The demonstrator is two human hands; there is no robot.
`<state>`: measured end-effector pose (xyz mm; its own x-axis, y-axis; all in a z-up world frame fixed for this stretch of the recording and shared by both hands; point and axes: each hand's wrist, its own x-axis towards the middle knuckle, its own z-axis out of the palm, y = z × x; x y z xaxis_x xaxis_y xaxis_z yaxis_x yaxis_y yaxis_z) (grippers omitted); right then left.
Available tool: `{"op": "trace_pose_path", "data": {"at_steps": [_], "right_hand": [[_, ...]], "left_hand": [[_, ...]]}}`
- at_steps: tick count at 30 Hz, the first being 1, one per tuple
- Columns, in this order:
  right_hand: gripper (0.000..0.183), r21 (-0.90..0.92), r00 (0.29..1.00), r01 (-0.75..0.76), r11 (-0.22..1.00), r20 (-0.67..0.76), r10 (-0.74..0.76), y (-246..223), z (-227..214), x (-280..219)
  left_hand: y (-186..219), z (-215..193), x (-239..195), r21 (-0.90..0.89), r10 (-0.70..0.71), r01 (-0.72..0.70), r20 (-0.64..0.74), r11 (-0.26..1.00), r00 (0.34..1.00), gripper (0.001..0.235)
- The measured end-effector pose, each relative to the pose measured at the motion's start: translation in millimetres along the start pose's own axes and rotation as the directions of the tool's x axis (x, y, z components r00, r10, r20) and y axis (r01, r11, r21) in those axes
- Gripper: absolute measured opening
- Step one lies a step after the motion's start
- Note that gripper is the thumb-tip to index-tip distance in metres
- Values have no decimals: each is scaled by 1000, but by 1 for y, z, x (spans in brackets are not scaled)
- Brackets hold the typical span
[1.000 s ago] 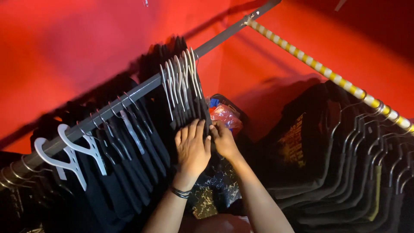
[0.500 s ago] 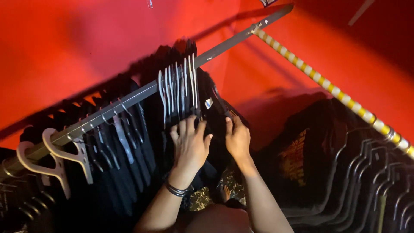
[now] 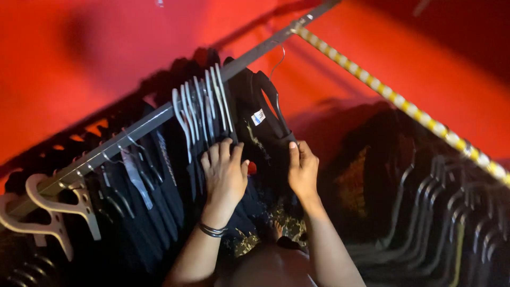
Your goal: The person removes black t-shirts from a clothing rack, unfolds them to display the graphic designs, and then hangs them back on the rack. This process is repeated for several different t-shirts.
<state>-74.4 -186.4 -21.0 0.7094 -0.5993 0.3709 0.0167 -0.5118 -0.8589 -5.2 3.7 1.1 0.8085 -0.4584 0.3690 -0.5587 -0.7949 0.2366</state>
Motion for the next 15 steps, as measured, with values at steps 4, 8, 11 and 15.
{"op": "trace_pose_path", "data": {"at_steps": [4, 8, 11, 15], "right_hand": [[27, 33, 992, -62, 998, -110, 65, -8, -25, -50], [24, 85, 977, -98, 991, -180, 113, -14, -63, -96], [25, 156, 966, -137, 978, -195, 167, -17, -100, -127], [24, 139, 968, -165, 976, -169, 187, -33, -171, -166]], "left_hand": [[10, -12, -8, -49, 56, -58, -38, 997, 998, 54], [17, -15, -8, -123, 154, -175, -163, 977, 974, 61], [25, -21, -2, -245, 207, -269, -253, 931, 945, 64], [41, -36, 6, -375, 271, -384, -321, 844, 908, 61]]}}
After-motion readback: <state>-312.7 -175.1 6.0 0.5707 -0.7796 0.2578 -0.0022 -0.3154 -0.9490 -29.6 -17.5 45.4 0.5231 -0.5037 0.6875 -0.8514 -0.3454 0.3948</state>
